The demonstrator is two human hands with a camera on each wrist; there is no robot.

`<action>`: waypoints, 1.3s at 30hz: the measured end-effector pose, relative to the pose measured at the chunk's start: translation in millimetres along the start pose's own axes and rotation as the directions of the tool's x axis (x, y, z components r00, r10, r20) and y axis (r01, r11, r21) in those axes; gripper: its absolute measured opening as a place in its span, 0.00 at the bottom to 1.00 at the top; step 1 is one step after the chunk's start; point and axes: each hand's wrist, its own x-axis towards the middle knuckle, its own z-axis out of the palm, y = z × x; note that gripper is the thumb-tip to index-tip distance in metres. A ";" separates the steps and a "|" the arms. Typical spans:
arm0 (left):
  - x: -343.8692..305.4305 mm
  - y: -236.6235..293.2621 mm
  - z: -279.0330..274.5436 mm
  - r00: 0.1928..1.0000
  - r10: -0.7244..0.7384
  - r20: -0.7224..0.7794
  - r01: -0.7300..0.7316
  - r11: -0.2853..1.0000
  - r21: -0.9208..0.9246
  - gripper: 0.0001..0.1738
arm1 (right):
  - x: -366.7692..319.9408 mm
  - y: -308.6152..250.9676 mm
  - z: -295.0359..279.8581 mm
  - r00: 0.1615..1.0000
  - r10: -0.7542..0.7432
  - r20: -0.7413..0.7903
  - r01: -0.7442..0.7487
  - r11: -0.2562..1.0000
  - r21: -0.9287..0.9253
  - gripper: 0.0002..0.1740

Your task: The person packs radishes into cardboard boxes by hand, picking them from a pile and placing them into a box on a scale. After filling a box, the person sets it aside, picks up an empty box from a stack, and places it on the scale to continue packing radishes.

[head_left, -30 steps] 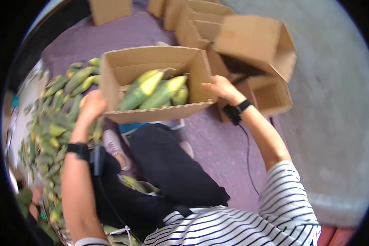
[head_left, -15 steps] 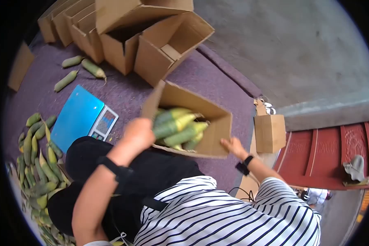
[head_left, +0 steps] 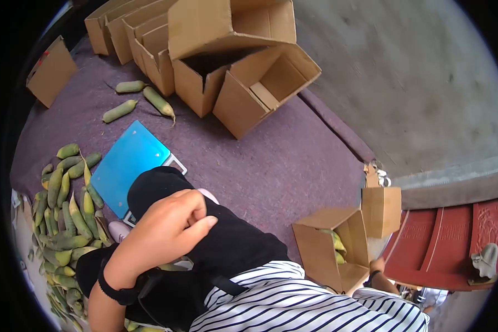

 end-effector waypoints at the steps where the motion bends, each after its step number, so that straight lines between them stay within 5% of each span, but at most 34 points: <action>1: -4.9 -4.1 -6.2 0.996 -0.087 -0.023 0.084 0.992 -0.094 0.11 | 44.8 -6.5 12.9 0.978 -0.118 -0.175 0.152 0.969 0.196 0.15; 3: -9.9 -24.6 -17.1 0.965 -0.258 -0.034 0.241 0.935 -0.260 0.10 | 83.8 -104.0 -9.0 0.967 -0.174 -0.184 0.232 0.898 0.374 0.16; 4: -9.8 -43.5 -17.7 0.962 -0.247 -0.115 0.210 0.941 -0.267 0.09 | 125.3 -153.1 5.9 0.821 -0.400 -0.408 0.569 0.642 0.514 0.16; 5: -8.7 -44.6 -11.7 0.945 -0.294 -0.143 0.232 0.911 -0.341 0.09 | 86.0 -229.9 -40.7 0.687 -0.474 -0.550 0.714 0.581 0.391 0.14; 6: -9.4 -51.9 -12.8 0.924 -0.345 -0.167 0.252 0.875 -0.414 0.09 | 56.9 -303.6 -73.2 0.609 -0.586 -0.534 0.787 0.367 0.495 0.12; 7: -9.5 -57.6 -13.9 0.922 -0.350 -0.166 0.224 0.832 -0.507 0.08 | 15.2 -365.4 -108.1 0.579 -0.697 -0.424 0.706 0.168 0.688 0.11; 10: -15.3 -64.1 -22.9 0.889 -0.391 -0.237 0.207 0.807 -0.553 0.08 | -107.8 -497.1 -199.5 0.301 -0.876 -0.376 0.527 -0.175 0.831 0.19; 12: -22.6 -69.3 -21.9 0.872 -0.395 -0.289 0.199 0.826 -0.527 0.08 | -154.4 -557.8 -243.2 0.266 -0.943 -0.198 0.298 -0.115 0.948 0.34; 14: -28.4 -68.7 -23.6 0.858 -0.413 -0.303 0.278 0.872 -0.403 0.09 | -181.2 -613.4 -264.7 0.133 -0.991 0.031 -0.018 0.029 0.999 0.48; 15: -32.6 -63.9 -27.1 0.858 -0.412 -0.305 0.286 0.879 -0.382 0.11 | -191.2 -634.4 -270.8 0.109 -0.994 0.031 -0.009 0.030 1.000 0.48; 17: -38.1 -74.2 -21.7 0.858 -0.358 -0.367 0.222 0.904 -0.364 0.12 | -209.6 -675.0 -270.3 0.266 -0.929 0.256 -0.284 0.178 0.942 0.50; 18: -40.1 -74.2 -22.0 0.852 -0.344 -0.395 0.203 0.912 -0.356 0.13 | -207.5 -691.6 -268.6 0.259 -0.917 0.302 -0.349 0.203 0.915 0.44; 20: -45.6 -65.6 -22.1 0.848 -0.326 -0.418 0.199 0.927 -0.319 0.14 | -198.5 -713.3 -257.2 0.261 -0.935 0.239 -0.260 0.170 0.950 0.31; 23: -51.9 -63.2 -22.9 0.858 -0.288 -0.425 0.195 0.949 -0.249 0.13 | -184.1 -732.1 -252.6 0.244 -0.938 0.247 -0.424 0.126 0.897 0.14; 26: -52.7 -68.2 -19.9 0.843 -0.153 -0.516 0.066 0.981 -0.183 0.12 | -199.9 -706.3 -254.8 0.206 -0.967 0.153 -0.388 0.063 0.919 0.13; 28: -54.7 -59.9 -28.7 0.813 -0.208 -0.544 0.099 0.970 -0.222 0.11 | -196.6 -684.4 -246.3 0.159 -0.987 -0.014 -0.259 -0.056 0.964 0.12; 30: -52.5 -61.0 -37.2 0.680 -0.306 -0.666 0.092 0.937 -0.336 0.11 | -214.4 -651.0 -254.3 0.188 -0.969 -0.161 -0.084 -0.179 0.980 0.11; 33: -61.8 -51.7 -67.8 0.249 -0.162 -0.955 -0.108 0.975 -0.194 0.11 | -237.1 -622.2 -277.9 0.022 -0.937 -0.348 0.241 -0.333 0.912 0.17; 36: -83.9 -45.2 -96.5 -0.152 -0.106 -0.983 -0.176 0.981 -0.079 0.15 | -262.7 -623.1 -291.8 -0.076 -0.895 -0.440 0.362 -0.436 0.824 0.20; 39: -106.1 -52.3 -112.6 -0.383 0.014 -0.924 -0.137 0.988 0.071 0.21 | -310.3 -642.5 -286.7 -0.177 -0.736 -0.653 0.523 -0.632 0.571 0.17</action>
